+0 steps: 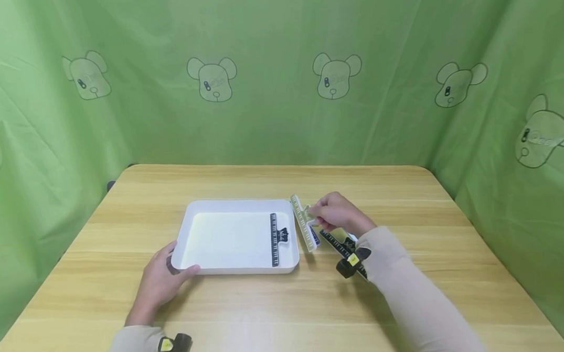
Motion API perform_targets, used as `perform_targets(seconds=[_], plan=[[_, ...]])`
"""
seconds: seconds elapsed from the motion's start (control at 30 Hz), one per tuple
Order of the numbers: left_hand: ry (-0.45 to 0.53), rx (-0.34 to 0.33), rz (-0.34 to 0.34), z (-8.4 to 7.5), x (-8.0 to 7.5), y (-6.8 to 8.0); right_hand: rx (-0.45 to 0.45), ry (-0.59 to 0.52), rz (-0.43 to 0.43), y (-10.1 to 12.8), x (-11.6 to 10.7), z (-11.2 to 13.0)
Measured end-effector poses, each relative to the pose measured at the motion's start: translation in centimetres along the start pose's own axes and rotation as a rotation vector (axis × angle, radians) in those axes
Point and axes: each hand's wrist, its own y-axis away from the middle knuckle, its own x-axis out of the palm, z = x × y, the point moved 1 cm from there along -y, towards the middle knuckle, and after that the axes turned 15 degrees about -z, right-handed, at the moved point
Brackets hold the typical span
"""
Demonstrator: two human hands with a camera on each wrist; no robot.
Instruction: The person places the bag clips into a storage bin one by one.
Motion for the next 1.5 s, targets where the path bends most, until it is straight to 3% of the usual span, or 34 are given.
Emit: perform_targets(seconds=[0.93,1.5], plan=[[0.011,0.019,-0.015,0.2,0.1,0.0,-0.003,-0.055,0.057,-0.2,1.3,0.1],[0.012,0.008,-0.008,0.0,0.0,0.1,-0.019,-0.004,0.003,-0.4,2.1,0.3]])
